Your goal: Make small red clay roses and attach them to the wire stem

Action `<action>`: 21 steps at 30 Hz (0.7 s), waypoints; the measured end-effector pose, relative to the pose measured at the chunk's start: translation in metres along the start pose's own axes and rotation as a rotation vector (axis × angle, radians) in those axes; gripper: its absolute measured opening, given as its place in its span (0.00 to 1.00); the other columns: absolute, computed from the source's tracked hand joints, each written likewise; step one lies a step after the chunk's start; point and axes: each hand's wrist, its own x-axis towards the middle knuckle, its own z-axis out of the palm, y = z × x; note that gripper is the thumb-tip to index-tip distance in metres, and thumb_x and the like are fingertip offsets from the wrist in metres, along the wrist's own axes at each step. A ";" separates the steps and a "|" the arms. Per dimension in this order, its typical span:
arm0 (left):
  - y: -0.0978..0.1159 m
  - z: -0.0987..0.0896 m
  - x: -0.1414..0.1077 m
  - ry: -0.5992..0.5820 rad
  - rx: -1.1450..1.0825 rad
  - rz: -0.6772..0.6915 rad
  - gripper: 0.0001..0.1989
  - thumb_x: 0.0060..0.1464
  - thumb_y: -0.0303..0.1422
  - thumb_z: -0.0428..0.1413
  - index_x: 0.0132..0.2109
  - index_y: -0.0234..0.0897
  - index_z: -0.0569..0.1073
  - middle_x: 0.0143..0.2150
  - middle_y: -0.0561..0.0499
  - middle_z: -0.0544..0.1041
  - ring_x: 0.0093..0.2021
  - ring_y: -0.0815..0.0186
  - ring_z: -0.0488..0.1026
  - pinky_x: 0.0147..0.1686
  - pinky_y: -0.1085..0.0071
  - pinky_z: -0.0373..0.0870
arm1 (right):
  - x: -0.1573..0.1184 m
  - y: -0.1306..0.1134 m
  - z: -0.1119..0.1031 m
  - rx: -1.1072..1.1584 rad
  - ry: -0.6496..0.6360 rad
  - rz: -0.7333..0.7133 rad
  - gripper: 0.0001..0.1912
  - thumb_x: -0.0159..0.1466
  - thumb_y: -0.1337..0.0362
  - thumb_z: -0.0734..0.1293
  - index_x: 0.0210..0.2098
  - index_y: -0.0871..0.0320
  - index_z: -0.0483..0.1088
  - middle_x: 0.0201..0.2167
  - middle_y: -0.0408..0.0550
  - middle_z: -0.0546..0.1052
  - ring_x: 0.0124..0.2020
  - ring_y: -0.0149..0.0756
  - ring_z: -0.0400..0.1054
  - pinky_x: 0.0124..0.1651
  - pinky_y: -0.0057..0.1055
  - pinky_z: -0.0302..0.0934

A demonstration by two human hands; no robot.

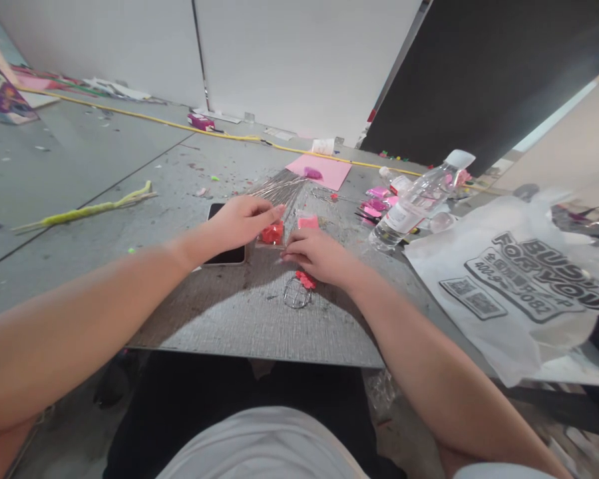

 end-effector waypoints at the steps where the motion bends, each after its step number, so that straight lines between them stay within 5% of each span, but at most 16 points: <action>1: 0.000 0.000 0.000 0.002 0.014 0.024 0.25 0.67 0.49 0.50 0.25 0.38 0.66 0.23 0.54 0.61 0.28 0.67 0.60 0.31 0.67 0.54 | 0.000 0.001 0.000 0.005 0.000 0.005 0.11 0.73 0.67 0.65 0.41 0.58 0.81 0.42 0.52 0.79 0.44 0.39 0.72 0.48 0.37 0.66; 6: -0.001 0.000 0.000 0.030 0.056 0.119 0.24 0.67 0.45 0.50 0.25 0.38 0.62 0.23 0.54 0.59 0.27 0.67 0.58 0.30 0.66 0.52 | 0.003 0.004 0.002 -0.006 0.119 0.094 0.11 0.70 0.74 0.65 0.42 0.57 0.79 0.42 0.51 0.84 0.43 0.41 0.76 0.49 0.38 0.68; 10: -0.006 0.001 0.003 0.092 0.064 0.156 0.24 0.68 0.44 0.50 0.25 0.38 0.62 0.24 0.55 0.60 0.27 0.68 0.58 0.30 0.67 0.53 | 0.000 0.001 -0.009 -0.026 0.368 0.196 0.12 0.69 0.73 0.64 0.43 0.56 0.79 0.42 0.51 0.85 0.45 0.43 0.78 0.52 0.42 0.69; 13: 0.000 -0.004 0.000 0.143 0.044 0.193 0.20 0.67 0.42 0.52 0.28 0.36 0.70 0.28 0.52 0.67 0.30 0.68 0.64 0.32 0.68 0.58 | -0.014 -0.004 -0.043 -0.226 0.712 0.265 0.14 0.70 0.70 0.61 0.47 0.55 0.78 0.47 0.54 0.83 0.52 0.47 0.76 0.57 0.48 0.68; 17: 0.041 -0.017 -0.029 0.079 0.007 0.432 0.14 0.65 0.42 0.57 0.42 0.35 0.79 0.38 0.47 0.77 0.34 0.68 0.71 0.38 0.70 0.67 | -0.050 -0.005 -0.108 -0.636 1.107 0.560 0.14 0.69 0.66 0.59 0.48 0.56 0.74 0.49 0.57 0.78 0.58 0.52 0.71 0.65 0.57 0.60; 19: 0.068 -0.017 -0.056 0.011 0.012 0.484 0.16 0.63 0.45 0.60 0.46 0.37 0.80 0.38 0.48 0.79 0.35 0.66 0.73 0.39 0.70 0.70 | -0.070 0.002 -0.134 -0.733 1.215 0.664 0.14 0.66 0.65 0.63 0.50 0.59 0.73 0.51 0.62 0.76 0.59 0.56 0.69 0.67 0.58 0.57; 21: 0.092 -0.012 -0.085 0.016 0.008 0.477 0.17 0.62 0.47 0.61 0.46 0.37 0.80 0.36 0.48 0.79 0.36 0.65 0.74 0.39 0.70 0.72 | -0.084 0.015 -0.149 -0.711 1.188 0.762 0.17 0.68 0.60 0.64 0.55 0.56 0.69 0.56 0.66 0.73 0.63 0.61 0.66 0.66 0.60 0.57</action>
